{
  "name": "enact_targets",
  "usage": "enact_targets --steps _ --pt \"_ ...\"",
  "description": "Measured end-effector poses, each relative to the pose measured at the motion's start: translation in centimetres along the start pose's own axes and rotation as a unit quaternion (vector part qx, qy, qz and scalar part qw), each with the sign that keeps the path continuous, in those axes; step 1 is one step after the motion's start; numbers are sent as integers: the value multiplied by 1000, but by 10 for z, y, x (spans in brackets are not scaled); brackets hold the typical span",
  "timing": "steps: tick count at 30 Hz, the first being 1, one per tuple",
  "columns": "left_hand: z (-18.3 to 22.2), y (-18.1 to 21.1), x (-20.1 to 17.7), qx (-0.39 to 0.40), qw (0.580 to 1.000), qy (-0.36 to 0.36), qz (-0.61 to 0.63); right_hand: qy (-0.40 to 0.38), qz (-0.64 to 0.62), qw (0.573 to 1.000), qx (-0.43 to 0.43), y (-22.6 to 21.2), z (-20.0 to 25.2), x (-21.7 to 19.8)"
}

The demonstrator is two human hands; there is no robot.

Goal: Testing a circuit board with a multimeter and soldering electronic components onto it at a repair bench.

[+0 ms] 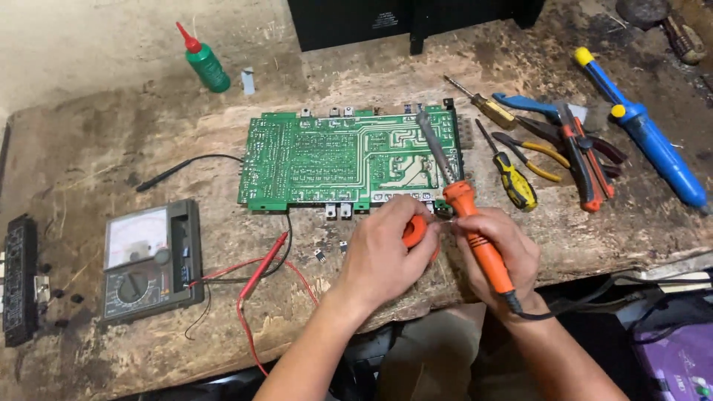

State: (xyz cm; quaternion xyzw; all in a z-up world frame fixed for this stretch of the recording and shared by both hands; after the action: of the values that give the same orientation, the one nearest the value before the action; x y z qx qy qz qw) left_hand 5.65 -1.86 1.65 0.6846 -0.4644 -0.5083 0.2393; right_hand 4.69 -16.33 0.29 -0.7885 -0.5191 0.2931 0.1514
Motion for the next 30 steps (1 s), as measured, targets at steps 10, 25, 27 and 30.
enact_targets --steps 10,25,27,30 --pt "-25 -12 -17 42 979 -160 -115 75 9 996 46 11 -3 -12" --pt "-27 -42 -23 9 982 62 -180 199 -53 952 225 9 69 -39" --pt "-28 -38 -16 94 965 34 -242 187 -39 948 253 7 74 -42" --pt "-23 -40 -15 127 955 20 -266 118 88 969 200 -5 66 -40"
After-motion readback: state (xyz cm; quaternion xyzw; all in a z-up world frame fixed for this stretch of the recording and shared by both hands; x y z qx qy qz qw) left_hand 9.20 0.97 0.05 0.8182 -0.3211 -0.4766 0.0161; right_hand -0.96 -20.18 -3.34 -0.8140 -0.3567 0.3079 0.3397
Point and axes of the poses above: each hand's wrist, its own z-axis away from the middle knuckle, its own x-axis out of the palm, y = z × x, the point moved 3 cm from there along -z, towards the middle knuckle, and after that the axes turned 3 degrees about -x, right-handed, at the moved point
